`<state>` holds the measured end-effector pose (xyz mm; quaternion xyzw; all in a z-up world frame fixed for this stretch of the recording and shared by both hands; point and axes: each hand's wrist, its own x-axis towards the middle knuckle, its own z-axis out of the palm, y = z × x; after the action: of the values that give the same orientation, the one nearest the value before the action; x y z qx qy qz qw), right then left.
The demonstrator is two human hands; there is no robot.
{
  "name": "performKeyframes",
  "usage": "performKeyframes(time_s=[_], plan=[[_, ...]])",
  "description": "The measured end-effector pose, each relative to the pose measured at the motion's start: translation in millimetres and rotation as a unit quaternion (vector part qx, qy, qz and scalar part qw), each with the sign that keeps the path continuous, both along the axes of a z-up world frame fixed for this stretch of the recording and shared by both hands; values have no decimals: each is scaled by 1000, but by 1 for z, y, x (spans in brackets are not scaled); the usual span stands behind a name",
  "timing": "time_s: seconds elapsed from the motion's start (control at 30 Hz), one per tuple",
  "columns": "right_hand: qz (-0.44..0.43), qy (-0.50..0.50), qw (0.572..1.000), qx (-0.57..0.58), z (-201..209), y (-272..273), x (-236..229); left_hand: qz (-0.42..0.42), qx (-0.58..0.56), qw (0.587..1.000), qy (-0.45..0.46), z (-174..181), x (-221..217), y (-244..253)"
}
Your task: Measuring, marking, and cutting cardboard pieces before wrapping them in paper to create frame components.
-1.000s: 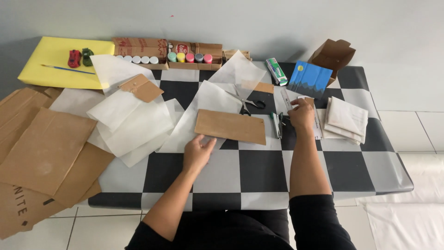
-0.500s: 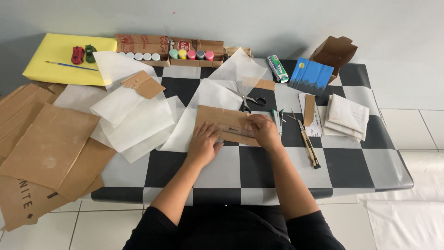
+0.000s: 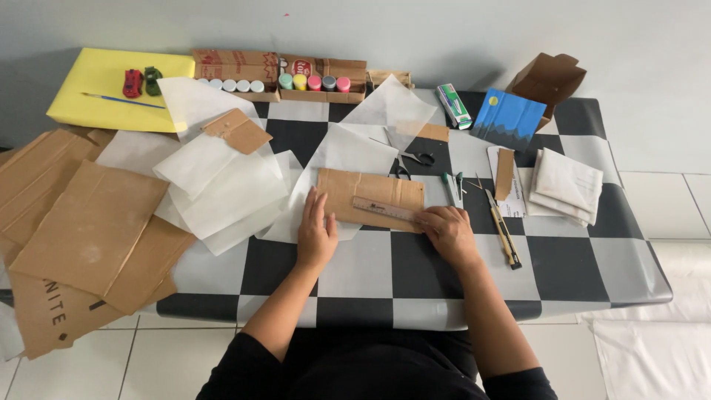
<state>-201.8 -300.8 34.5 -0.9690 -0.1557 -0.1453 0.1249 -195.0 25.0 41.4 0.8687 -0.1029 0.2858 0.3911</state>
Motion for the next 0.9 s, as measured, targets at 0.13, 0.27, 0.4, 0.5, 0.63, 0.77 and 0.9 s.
performKeyframes(time_s=[0.13, 0.27, 0.4, 0.5, 0.63, 0.77, 0.9], plan=[[48, -24, 997, 57, 25, 18, 13, 74, -116, 990, -14, -24, 15, 13], [120, -42, 990, 65, 46, 56, 36, 107, -169, 976, 80, -35, 39, 30], [137, -33, 989, 50, 39, 78, 52, 71, -48, 954, 286, -32, 69, 53], [134, -49, 989, 25, 39, 81, 52, 35, -35, 912, 408, -31, 101, 64], [125, -52, 990, 32, 22, 77, 52, 18, -28, 886, 463, -6, 109, 61], [139, -61, 988, 41, 25, 75, 50, -7, 37, 878, 478, 18, 108, 60], [149, -69, 986, 38, 33, 79, 45, -22, 5, 860, 509, 54, 103, 60]])
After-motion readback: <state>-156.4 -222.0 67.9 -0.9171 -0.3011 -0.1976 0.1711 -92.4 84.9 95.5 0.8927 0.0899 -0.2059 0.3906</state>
